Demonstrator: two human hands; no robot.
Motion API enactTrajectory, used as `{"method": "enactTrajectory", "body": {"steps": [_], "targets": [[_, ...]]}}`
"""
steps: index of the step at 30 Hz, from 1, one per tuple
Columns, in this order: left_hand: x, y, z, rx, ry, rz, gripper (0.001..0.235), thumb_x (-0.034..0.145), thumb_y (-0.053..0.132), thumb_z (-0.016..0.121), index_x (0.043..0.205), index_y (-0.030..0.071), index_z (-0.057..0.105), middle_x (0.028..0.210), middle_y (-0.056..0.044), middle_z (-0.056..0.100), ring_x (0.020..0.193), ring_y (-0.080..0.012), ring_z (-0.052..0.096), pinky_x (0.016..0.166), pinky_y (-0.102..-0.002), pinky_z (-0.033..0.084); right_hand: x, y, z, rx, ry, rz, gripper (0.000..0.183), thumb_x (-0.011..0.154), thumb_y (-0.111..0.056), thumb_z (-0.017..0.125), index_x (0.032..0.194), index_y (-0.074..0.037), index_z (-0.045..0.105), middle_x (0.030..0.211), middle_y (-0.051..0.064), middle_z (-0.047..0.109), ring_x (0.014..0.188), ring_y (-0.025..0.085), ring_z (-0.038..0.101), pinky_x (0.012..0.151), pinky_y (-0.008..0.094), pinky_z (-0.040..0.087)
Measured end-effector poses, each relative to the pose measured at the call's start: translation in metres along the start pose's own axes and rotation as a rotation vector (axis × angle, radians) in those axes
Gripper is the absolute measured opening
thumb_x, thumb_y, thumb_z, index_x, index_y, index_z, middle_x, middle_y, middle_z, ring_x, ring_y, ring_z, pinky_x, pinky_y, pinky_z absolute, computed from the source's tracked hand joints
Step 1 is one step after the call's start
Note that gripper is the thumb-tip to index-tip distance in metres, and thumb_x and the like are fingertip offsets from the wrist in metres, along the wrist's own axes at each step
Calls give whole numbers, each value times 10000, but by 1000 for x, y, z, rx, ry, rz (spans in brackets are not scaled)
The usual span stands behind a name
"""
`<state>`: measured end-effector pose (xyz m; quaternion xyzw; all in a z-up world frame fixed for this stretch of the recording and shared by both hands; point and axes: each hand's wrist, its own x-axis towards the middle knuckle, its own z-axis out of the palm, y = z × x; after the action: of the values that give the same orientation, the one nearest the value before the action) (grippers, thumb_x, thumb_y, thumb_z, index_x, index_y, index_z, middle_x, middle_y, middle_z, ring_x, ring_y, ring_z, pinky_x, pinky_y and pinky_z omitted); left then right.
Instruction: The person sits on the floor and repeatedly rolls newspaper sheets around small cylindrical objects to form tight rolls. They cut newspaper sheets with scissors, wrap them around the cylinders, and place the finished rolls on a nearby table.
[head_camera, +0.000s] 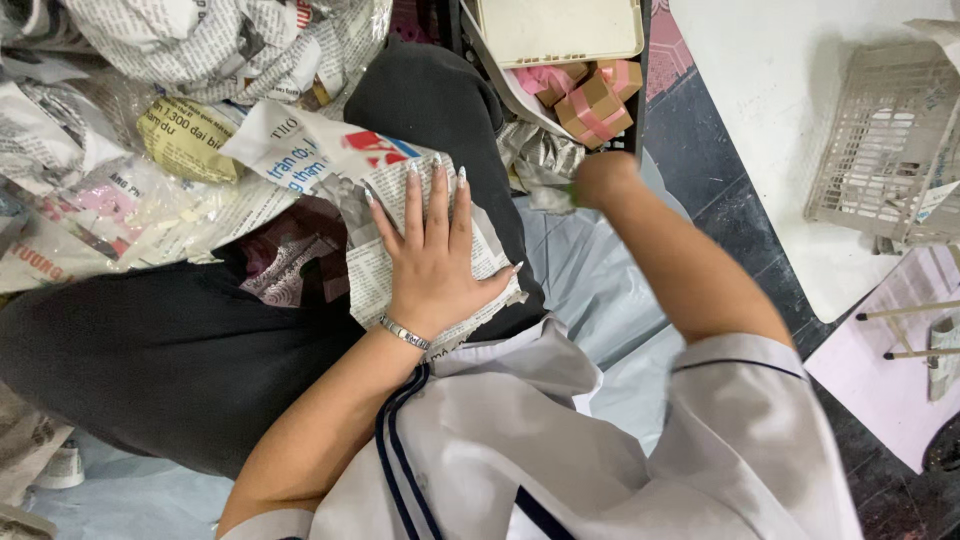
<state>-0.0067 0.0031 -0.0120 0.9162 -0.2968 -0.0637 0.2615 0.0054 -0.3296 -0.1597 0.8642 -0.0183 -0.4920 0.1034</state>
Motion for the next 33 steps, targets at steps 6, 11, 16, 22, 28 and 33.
{"method": "enactTrajectory", "body": {"steps": [6,11,16,22,28,33], "targets": [[-2,-2,1,19,29,14,1118,812,662,767,1580,-42,363,1677,-251,212,1563,-471,90,1154,-805,12,91,-62,29,223,-38,34,409,943,-378,587,1232,-137,745,1342,131,672,1222,315,651,953,456,533],[-3,-1,3,15,30,-2,1124,796,664,767,1587,-24,364,1677,-242,224,1560,-460,102,1149,-806,28,120,-100,29,309,-16,23,421,886,-425,656,1175,-135,758,1260,126,697,1159,310,676,908,454,548],[0,-3,0,2,29,-3,1134,783,660,785,1593,-5,352,1676,-237,222,1557,-458,122,1144,-813,34,106,-95,1,195,42,-2,446,830,-471,724,1118,-134,771,1177,121,723,1095,306,702,863,451,563],[7,1,-8,2,-38,12,1129,743,656,785,1581,27,366,1664,-223,228,1538,-462,144,1124,-831,45,-16,-20,-54,-19,103,-60,489,763,-527,807,1049,-132,786,1078,114,753,1019,300,732,809,447,581],[13,3,-24,-2,-119,147,1132,684,669,794,1564,79,397,1671,-166,248,1525,-423,188,1121,-820,56,-163,1,-94,861,612,-87,553,749,-157,823,1243,-3,628,1381,198,581,1064,312,698,893,420,599],[30,-13,-40,210,-366,434,1099,625,695,789,1538,194,439,1648,-56,309,1526,-317,213,1172,-778,49,-165,-86,-101,1025,1251,-680,1108,684,-33,900,1522,4,175,1510,221,380,1397,318,425,1112,439,425]]}}
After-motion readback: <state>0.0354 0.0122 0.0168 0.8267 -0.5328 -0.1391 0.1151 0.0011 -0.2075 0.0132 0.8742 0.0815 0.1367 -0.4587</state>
